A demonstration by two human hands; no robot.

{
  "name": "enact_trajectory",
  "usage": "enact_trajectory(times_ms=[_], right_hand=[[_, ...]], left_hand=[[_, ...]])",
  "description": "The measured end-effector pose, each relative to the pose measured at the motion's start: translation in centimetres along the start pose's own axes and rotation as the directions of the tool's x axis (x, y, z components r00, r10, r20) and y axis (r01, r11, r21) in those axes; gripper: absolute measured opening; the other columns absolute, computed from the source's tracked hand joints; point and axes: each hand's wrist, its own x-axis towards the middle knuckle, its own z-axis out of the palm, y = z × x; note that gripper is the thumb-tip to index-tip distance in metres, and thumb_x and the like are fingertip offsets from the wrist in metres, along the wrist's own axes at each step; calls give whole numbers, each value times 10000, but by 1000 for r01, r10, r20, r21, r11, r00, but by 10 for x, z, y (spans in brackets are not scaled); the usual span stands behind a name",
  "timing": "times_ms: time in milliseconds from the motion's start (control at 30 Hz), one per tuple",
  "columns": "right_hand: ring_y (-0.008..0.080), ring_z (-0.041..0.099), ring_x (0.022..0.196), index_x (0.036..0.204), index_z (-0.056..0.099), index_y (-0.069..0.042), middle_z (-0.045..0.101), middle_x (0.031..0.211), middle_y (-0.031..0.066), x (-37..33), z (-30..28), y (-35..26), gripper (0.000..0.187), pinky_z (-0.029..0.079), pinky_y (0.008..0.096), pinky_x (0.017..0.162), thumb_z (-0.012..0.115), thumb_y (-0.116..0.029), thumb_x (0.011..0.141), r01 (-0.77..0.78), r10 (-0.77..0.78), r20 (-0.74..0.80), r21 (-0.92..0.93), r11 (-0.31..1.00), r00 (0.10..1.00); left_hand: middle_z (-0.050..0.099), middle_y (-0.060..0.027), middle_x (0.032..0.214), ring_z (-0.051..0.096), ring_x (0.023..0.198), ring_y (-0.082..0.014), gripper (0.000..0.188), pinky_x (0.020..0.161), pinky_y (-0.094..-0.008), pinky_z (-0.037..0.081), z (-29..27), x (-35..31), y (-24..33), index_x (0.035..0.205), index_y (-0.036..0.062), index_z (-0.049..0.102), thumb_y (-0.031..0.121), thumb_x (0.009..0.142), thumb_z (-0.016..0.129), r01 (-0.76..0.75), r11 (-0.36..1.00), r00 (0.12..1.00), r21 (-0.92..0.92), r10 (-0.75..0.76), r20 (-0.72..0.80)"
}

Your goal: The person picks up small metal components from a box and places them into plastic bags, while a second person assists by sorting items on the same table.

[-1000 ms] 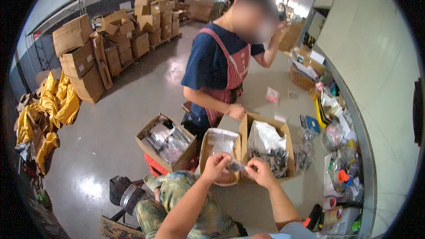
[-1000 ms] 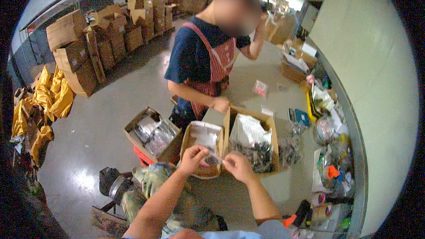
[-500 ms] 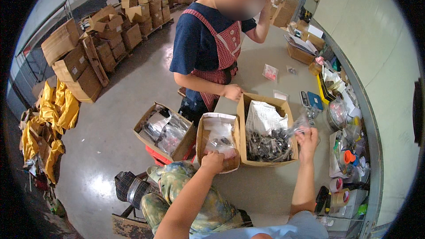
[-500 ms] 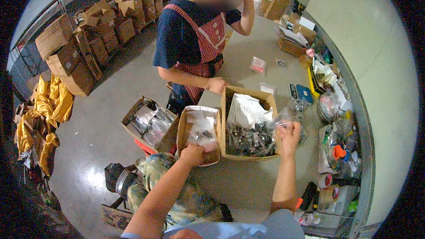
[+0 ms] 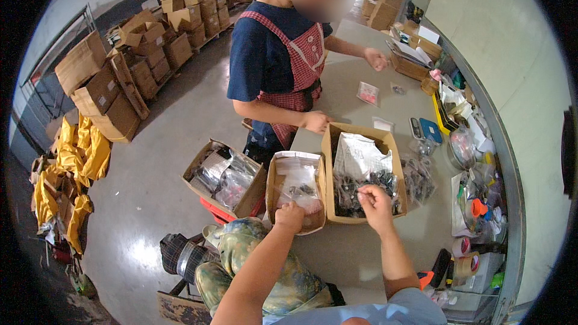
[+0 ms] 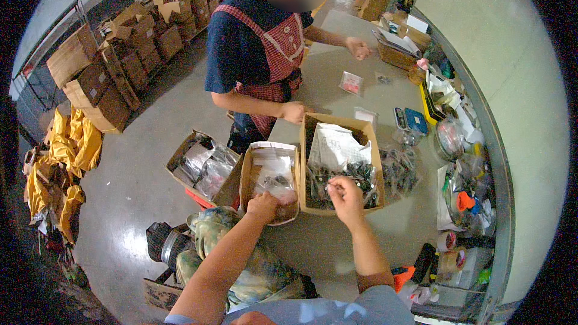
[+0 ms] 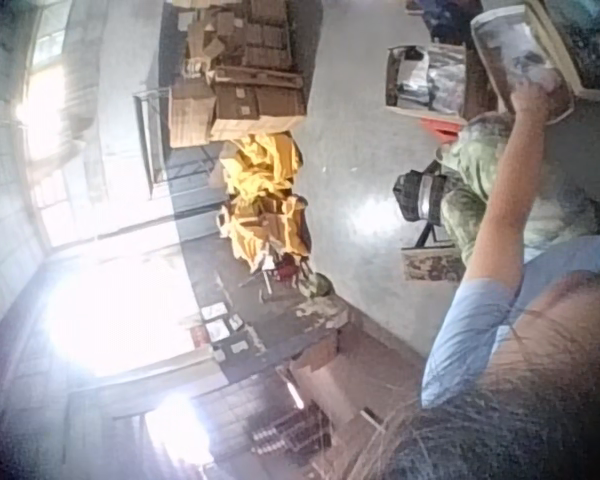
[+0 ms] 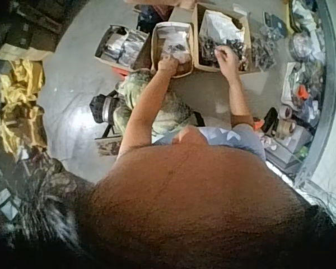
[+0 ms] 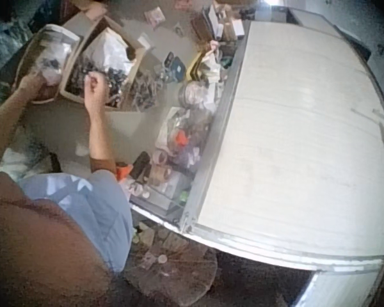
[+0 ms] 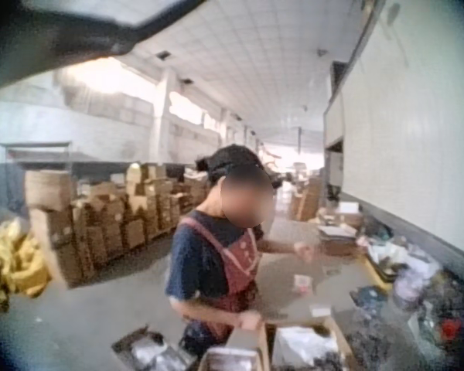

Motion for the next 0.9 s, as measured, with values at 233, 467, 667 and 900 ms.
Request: enact_trajectory(times_ms=[233, 467, 667, 900], right_hand=[[103, 589, 733, 922, 580, 15, 605, 817, 61, -13, 36, -15, 112, 492, 247, 650, 620, -52, 841, 7, -18, 143, 77, 997, 990], [230, 594, 977, 1142, 534, -27, 605, 1051, 134, -14, 58, -27, 371, 463, 338, 853, 635, -29, 785, 269, -218, 305, -138, 953, 927], [167, 562, 941, 1232, 445, -21, 586, 1030, 101, -7, 71, -16, 474, 447, 294, 804, 618, 6, 792, -37, -8, 338, 126, 991, 941], [73, 492, 765, 1165, 460, -19, 522, 859, -3, -6, 80, -4, 355, 417, 215, 681, 565, 38, 831, -50, -39, 334, 254, 966, 942]], left_hand=[[649, -96, 1058, 621, 1001, -247, 237, 784, -384, 526, -5, 3, 4, 1049, 99, 646, 164, 864, 513, 22, 999, 993, -26, -19, 113], [619, -125, 953, 612, 864, -253, 183, 678, -370, 484, -22, -14, -8, 1038, 38, 540, 145, 895, 496, -265, 762, 961, -591, 258, -98], [483, 25, 829, 445, 760, -82, 125, 673, -235, 399, -52, -26, -12, 982, 66, 513, 181, 935, 511, -66, -124, 960, -990, 262, -97], [541, 41, 849, 465, 740, -51, 263, 652, -208, 404, -53, -31, -13, 1093, 33, 575, 241, 951, 499, -279, -186, 919, -942, 233, -319]])
